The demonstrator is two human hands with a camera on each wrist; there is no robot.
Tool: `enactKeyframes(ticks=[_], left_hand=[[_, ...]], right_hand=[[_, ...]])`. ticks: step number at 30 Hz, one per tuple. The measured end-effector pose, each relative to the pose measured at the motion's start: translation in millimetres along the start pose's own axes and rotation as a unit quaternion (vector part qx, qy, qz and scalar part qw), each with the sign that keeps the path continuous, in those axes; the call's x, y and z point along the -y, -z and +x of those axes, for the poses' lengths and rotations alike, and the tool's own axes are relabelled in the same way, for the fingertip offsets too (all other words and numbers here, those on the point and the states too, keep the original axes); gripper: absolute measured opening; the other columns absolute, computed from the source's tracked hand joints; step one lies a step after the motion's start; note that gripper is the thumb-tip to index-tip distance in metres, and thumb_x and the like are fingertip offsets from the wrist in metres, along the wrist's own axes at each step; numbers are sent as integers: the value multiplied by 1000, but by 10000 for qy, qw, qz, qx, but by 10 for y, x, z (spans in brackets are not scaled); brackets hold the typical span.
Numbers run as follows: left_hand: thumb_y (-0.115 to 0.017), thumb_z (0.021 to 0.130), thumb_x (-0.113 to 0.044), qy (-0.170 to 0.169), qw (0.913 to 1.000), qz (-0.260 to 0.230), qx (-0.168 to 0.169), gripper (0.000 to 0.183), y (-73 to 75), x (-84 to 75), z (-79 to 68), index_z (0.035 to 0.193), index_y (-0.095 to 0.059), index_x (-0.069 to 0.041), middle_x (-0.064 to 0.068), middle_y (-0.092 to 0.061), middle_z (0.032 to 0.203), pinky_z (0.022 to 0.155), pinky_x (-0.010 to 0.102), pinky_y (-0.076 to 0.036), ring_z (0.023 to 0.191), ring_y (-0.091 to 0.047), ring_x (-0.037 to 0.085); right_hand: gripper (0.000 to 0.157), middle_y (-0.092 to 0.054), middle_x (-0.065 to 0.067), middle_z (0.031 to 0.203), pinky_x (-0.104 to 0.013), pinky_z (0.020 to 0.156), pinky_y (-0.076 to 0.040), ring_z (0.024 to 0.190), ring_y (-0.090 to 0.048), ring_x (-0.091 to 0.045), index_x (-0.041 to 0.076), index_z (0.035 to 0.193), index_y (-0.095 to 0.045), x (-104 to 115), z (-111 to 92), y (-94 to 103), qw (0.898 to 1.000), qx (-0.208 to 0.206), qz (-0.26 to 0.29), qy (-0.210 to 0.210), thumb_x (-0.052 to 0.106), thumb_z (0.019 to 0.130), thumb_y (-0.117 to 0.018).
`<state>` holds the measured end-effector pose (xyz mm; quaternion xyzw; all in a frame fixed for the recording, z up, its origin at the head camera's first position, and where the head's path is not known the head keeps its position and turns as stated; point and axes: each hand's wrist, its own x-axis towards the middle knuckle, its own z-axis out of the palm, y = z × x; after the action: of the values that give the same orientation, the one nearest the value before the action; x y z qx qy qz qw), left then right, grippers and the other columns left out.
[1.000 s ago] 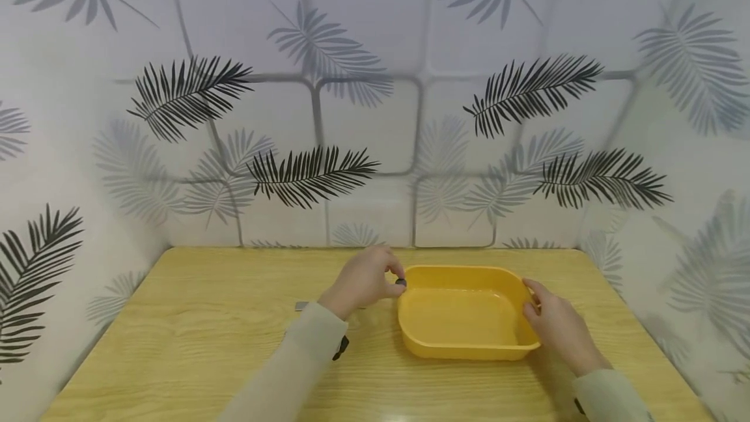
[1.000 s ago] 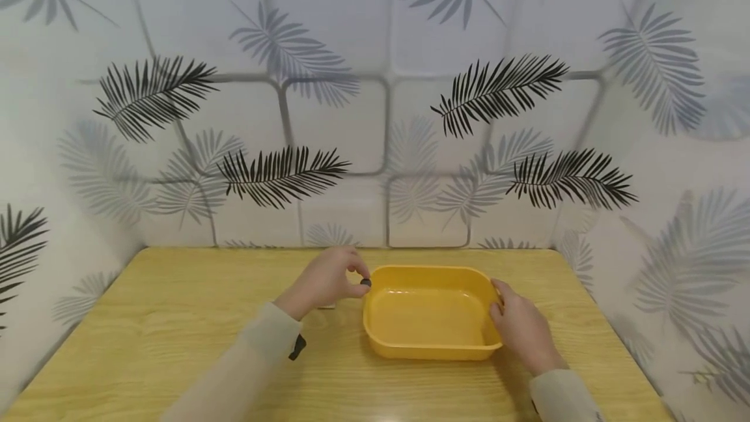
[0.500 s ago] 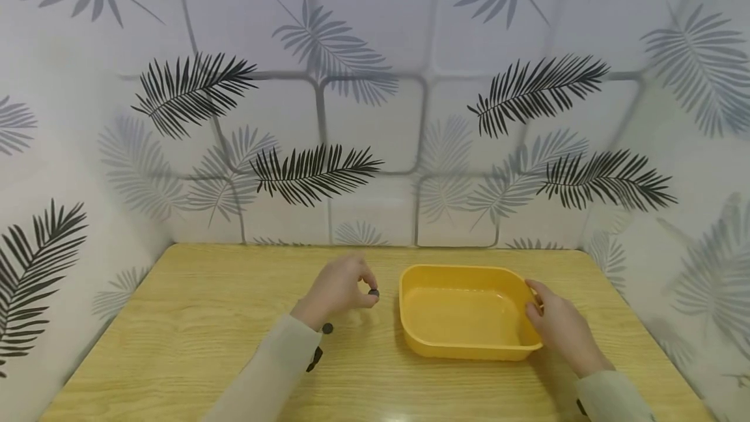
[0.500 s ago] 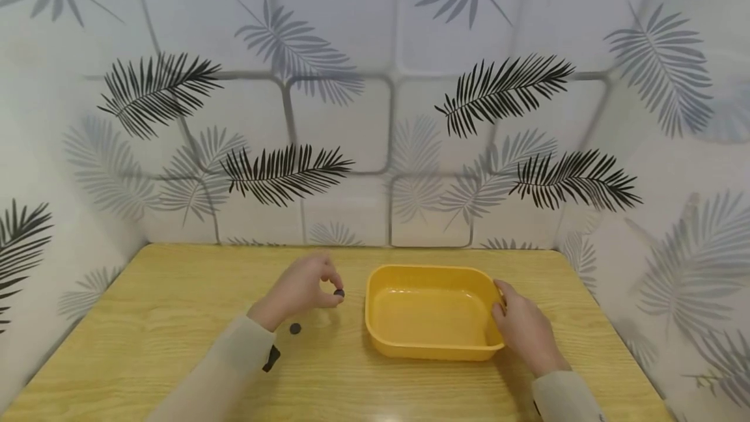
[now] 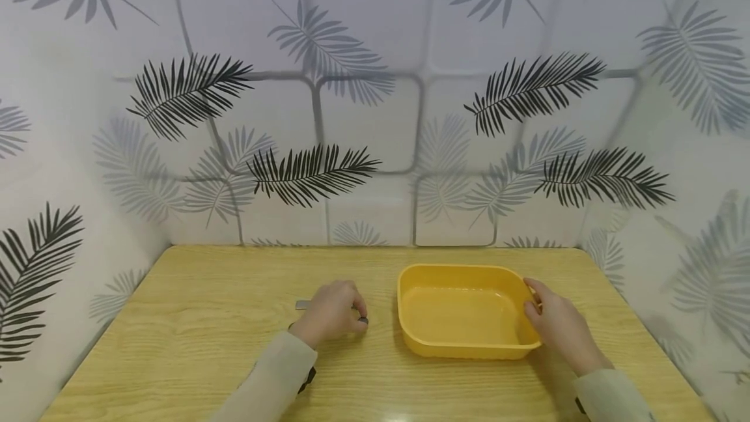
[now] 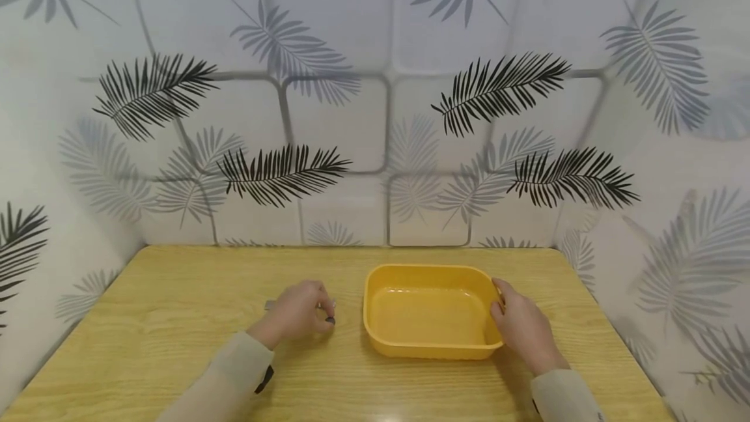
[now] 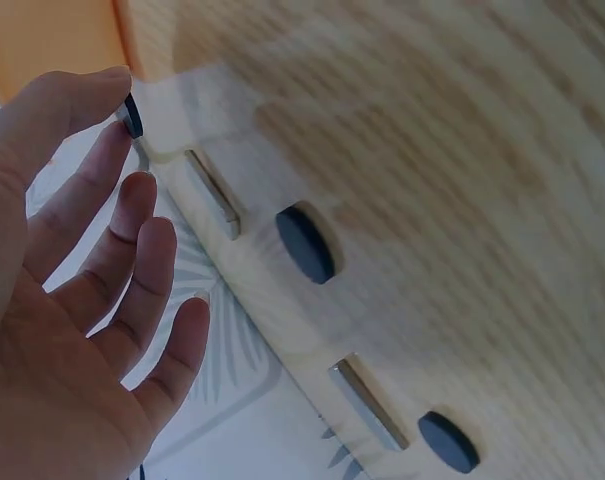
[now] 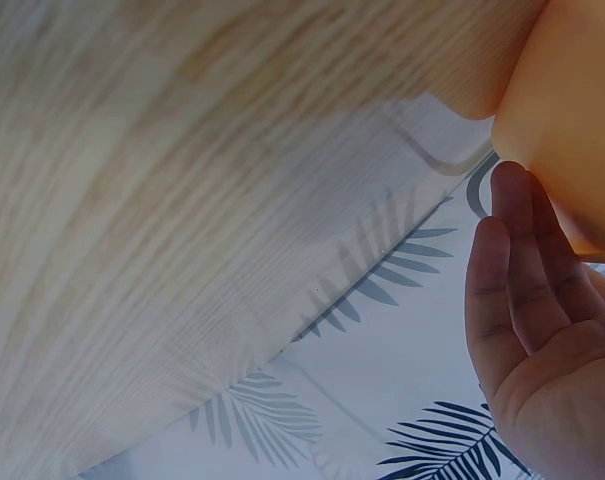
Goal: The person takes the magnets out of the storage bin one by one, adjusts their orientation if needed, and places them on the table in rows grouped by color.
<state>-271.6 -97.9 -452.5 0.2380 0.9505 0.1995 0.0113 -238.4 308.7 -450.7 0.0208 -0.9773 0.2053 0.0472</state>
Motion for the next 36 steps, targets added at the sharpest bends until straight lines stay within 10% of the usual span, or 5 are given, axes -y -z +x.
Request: enactKeyframes(ticks=[19, 36], left_hand=[[-88, 80, -18, 295, 9980, -553, 127, 7, -92, 139, -33, 80, -80, -17, 0, -70, 99, 92, 50, -53, 92, -64, 22], [-84, 86, -27, 503, 9977, -427, -162, 10, 172, 162, -1, 90, -83, -17, -1, -69, 98, 75, 36, -54, 86, -62, 16]], right_hand=[[49, -69, -32, 114, -37, 63, -54, 83, -67, -27, -8, 144, -49, 39, 1, -26, 9999, -93, 22, 55, 12, 99, -55], [49, -69, -33, 114, -34, 60, -50, 75, -61, -23, -8, 144, -48, 37, 8, -15, 9999, -95, -28, 103, 12, 100, -55]])
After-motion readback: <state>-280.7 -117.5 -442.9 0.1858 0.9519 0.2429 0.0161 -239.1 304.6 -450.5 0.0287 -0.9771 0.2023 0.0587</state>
